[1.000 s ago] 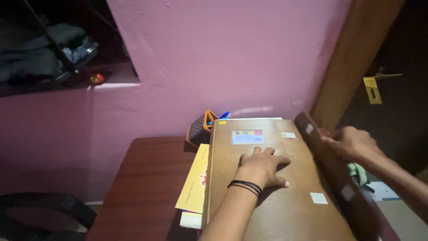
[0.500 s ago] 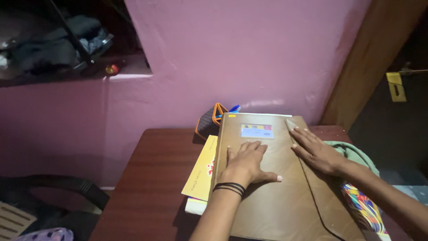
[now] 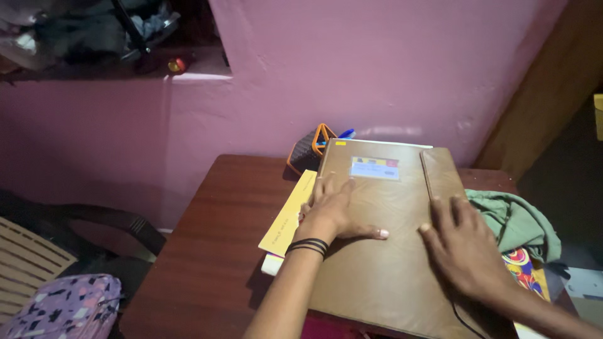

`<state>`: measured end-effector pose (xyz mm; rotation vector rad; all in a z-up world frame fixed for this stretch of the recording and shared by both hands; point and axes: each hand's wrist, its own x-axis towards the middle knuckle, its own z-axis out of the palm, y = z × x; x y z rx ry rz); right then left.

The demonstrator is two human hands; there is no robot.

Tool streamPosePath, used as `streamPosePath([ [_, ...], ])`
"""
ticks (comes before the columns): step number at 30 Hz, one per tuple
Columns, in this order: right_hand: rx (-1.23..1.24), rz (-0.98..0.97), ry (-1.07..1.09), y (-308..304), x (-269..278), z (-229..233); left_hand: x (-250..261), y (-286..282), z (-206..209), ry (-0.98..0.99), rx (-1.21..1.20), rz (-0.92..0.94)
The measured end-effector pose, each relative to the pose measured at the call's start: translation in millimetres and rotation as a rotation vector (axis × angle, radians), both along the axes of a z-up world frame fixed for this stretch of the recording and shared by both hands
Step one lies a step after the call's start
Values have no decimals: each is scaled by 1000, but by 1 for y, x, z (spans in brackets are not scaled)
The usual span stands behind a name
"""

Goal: The person organizes stationery items on a desk, placing pens and a ruler into a holder. They then wipe the covers of several books and a folder with a cloth and flip through the pages of the books and folder.

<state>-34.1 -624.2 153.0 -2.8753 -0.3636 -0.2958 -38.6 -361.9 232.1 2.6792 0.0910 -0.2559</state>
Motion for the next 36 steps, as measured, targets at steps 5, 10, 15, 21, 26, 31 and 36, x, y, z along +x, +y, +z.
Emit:
streamPosePath([
  [5,207,-276,330,-33,79,9,-2,1,-5,-166,-64,306],
  [10,726,-403,654,-65,139,4,4,24,-15,-101,-167,434],
  [15,919,-306,786,-65,148,8,23,47,-24,-117,-277,410],
  [21,866,-498,697,-2,127,85,28,88,6,-115,-435,285],
  [26,713,-342,573,92,118,161,25,193,85,-41,-462,230],
  [31,878,-153,881,208,94,136,-23,320,92,343,-384,303],
  [36,856,-125,1092,314,73,67,-70,415,26,434,-235,402],
])
